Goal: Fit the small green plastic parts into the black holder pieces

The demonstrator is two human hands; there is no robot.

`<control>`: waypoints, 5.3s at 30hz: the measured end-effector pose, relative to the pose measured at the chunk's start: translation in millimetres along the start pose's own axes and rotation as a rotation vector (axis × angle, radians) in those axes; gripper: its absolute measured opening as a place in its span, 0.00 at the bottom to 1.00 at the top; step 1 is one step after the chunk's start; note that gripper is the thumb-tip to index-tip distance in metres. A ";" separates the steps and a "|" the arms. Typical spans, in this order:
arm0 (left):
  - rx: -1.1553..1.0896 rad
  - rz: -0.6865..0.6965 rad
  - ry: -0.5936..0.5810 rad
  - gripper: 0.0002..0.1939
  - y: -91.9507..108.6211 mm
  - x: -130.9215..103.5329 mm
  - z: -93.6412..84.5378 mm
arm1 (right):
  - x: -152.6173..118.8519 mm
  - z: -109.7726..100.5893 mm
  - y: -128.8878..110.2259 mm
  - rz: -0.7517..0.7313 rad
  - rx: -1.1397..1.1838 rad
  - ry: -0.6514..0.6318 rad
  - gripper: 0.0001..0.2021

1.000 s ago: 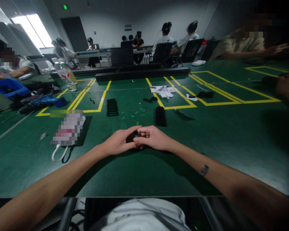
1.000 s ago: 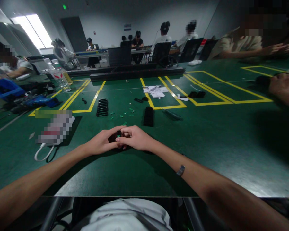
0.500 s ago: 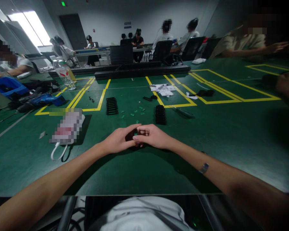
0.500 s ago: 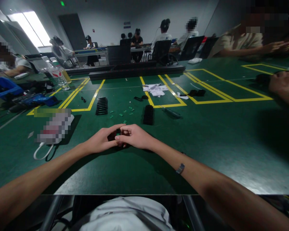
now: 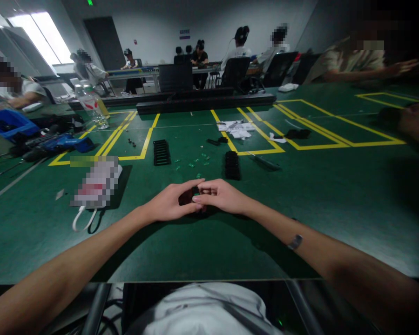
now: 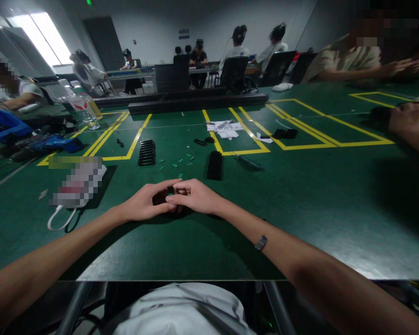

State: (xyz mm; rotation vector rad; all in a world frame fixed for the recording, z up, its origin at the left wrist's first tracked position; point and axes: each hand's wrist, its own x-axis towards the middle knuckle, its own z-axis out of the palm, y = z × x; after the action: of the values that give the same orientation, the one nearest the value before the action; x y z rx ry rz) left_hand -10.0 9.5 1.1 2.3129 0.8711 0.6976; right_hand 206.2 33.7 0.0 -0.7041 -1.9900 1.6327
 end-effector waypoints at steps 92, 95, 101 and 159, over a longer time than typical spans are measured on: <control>-0.197 -0.089 0.140 0.21 -1.0 1.3 -0.3 | 1.2 -6.3 1.4 0.036 0.025 0.012 0.14; -0.293 -0.110 0.138 0.19 0.0 1.9 -0.3 | 1.5 -6.6 1.8 0.046 0.036 0.017 0.15; -0.385 -0.131 0.151 0.16 -0.6 0.6 1.7 | 1.4 -5.8 -1.1 0.044 0.084 -0.016 0.15; -0.487 -0.238 0.077 0.21 3.4 0.0 -2.5 | -1.2 -5.4 -0.9 0.000 -0.014 0.035 0.14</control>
State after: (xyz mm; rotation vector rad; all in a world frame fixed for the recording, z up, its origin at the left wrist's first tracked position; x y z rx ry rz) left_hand -10.2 8.2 5.1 1.7323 0.8780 0.7956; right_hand 210.5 36.8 1.9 -0.7331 -1.9788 1.5967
